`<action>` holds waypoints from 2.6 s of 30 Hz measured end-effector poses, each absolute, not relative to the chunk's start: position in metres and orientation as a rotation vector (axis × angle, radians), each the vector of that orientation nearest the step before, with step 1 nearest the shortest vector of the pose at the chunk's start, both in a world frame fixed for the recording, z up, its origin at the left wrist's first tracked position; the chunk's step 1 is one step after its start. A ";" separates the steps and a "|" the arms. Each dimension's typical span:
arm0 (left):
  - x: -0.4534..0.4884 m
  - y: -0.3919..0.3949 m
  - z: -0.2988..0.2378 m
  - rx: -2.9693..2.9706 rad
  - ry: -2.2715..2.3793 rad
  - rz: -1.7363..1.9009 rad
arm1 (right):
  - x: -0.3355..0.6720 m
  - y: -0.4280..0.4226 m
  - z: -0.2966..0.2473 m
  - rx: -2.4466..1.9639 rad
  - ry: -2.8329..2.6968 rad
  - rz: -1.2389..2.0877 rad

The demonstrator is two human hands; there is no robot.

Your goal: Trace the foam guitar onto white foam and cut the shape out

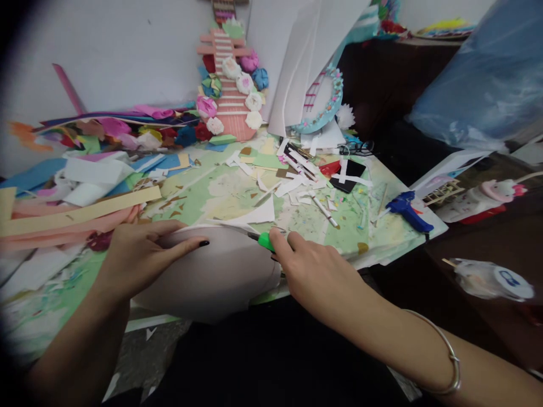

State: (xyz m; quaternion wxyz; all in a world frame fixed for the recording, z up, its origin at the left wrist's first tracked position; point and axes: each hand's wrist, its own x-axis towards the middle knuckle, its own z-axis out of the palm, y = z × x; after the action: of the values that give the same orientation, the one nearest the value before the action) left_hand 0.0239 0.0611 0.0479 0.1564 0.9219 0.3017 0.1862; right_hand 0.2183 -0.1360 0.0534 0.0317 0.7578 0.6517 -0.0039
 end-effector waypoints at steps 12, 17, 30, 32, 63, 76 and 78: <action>0.021 0.063 0.045 2.648 0.879 0.540 | 0.218 -0.138 0.048 2.400 1.974 -0.081; 0.019 0.062 0.044 2.654 0.878 0.541 | 0.218 -0.141 0.045 2.412 1.977 -0.054; 0.019 0.062 0.043 2.626 0.905 0.553 | 0.219 -0.146 0.035 2.432 1.991 0.015; 0.019 0.062 0.042 2.623 0.905 0.567 | 0.220 -0.147 0.032 2.446 2.007 -0.020; 0.016 0.060 0.041 2.637 0.888 0.553 | 0.218 -0.156 0.025 2.567 1.964 -0.198; 0.014 0.060 0.040 2.617 0.935 0.525 | 0.216 -0.159 0.020 2.618 1.989 -0.279; 0.014 0.060 0.041 2.614 0.944 0.512 | 0.216 -0.159 0.019 2.616 1.989 -0.320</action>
State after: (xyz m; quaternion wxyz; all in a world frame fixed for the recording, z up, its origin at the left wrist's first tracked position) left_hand 0.0138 0.0597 0.0406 0.1572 0.9134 0.3299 0.1790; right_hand 0.2158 -0.1589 0.0189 -0.0799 0.7897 0.6005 -0.0966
